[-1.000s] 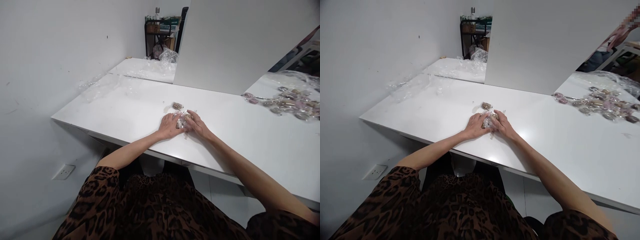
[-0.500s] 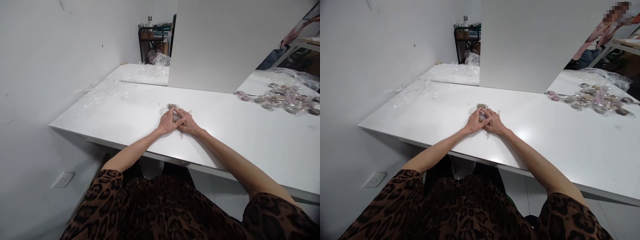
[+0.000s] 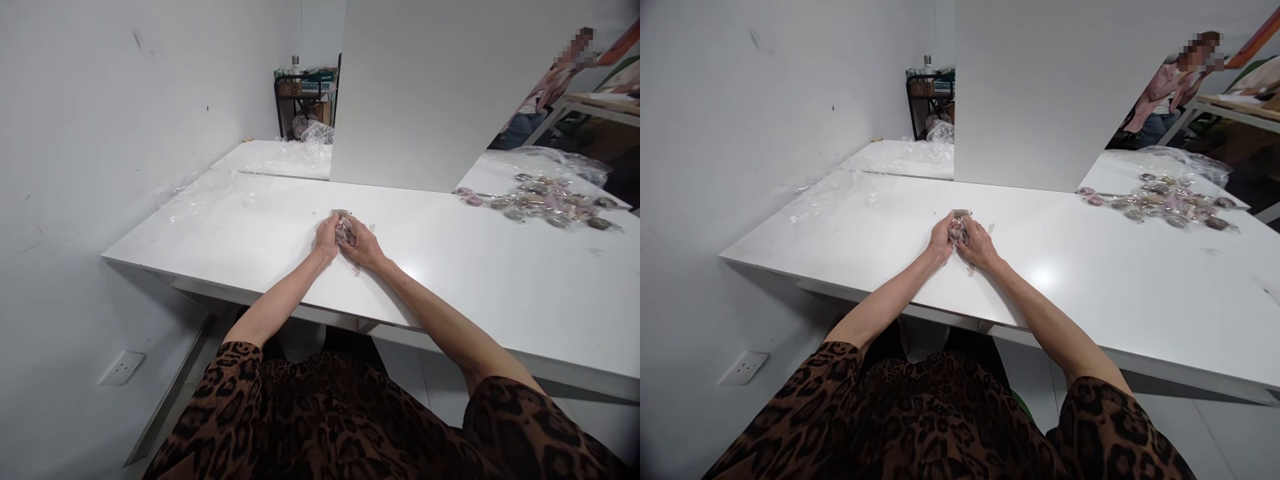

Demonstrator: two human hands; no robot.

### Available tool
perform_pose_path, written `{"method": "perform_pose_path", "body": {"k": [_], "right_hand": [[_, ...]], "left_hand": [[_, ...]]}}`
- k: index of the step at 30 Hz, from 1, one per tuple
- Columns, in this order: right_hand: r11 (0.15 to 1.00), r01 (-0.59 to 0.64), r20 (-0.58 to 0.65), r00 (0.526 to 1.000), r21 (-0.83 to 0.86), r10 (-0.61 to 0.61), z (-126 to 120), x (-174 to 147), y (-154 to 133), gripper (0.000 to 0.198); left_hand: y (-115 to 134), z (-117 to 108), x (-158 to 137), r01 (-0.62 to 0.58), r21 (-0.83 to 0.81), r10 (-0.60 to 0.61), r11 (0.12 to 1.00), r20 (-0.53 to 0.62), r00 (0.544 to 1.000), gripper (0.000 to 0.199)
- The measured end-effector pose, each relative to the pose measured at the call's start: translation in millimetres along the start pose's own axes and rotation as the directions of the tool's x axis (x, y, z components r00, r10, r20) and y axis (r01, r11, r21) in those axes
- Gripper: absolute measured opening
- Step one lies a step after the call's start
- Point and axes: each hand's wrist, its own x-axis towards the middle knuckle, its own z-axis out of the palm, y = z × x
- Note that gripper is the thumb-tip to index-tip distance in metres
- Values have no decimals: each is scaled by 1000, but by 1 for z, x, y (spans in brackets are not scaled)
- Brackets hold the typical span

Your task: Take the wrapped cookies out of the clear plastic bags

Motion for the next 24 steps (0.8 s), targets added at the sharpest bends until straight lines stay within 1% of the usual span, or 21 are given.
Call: {"method": "perform_pose_path", "body": {"k": [2, 5, 7, 8, 9, 10, 11, 13, 14, 15, 17, 19, 21, 24], "right_hand": [[1000, 6, -1, 1000, 7, -6, 0, 1, 1, 78], [997, -12, -51, 999, 70, 15, 0, 3, 0, 71], [978, -66, -114, 989, 198, 90, -3, 3, -1, 66], [950, -101, -139, 979, 294, 147, -6, 3, -2, 64], [903, -137, -151, 965, 407, 214, -9, 2, -3, 62], [832, -170, -145, 947, 529, 285, -13, 0, -4, 60], [736, -197, -121, 927, 648, 355, -18, -2, -6, 59], [504, -225, -42, 885, 834, 464, -29, -9, -9, 58], [397, -232, 4, 867, 888, 499, -35, -13, -11, 57], [309, -240, 47, 852, 920, 522, -40, -17, -12, 55], [192, -251, 107, 826, 949, 553, -50, -27, -12, 49], [102, -224, 126, 808, 969, 576, -60, -35, -9, 41], [10, -164, 124, 783, 986, 609, -71, -45, -4, 37], [-117, -64, 128, 708, 991, 695, -95, -64, 7, 36]], "left_hand": [[2, 2, 1, 45, -93, -46, 995, -11, 999, 14], [4, 4, 1, 105, -139, -102, 985, 24, 994, 16], [6, 4, 0, 138, -131, -131, 982, 66, 989, 15], [7, 3, -1, 159, -126, -149, 979, 87, 985, 16], [9, 3, -3, 183, -116, -171, 976, 108, 979, 16], [10, 2, -4, 210, -103, -196, 972, 130, 972, 18], [12, 2, -7, 238, -90, -223, 967, 151, 963, 21], [15, 3, -13, 284, -41, -270, 958, 203, 941, 27], [16, 5, -16, 296, 4, -289, 955, 230, 929, 29], [16, 7, -21, 293, 62, -300, 954, 251, 920, 29], [14, 16, -29, 249, 203, -298, 947, 265, 917, 29], [10, 26, -37, 191, 308, -277, 932, 265, 924, 27], [5, 36, -44, 157, 348, -261, 924, 276, 925, 25], [-2, 42, -48, 189, 356, -299, 915, 284, 911, 27]]}}
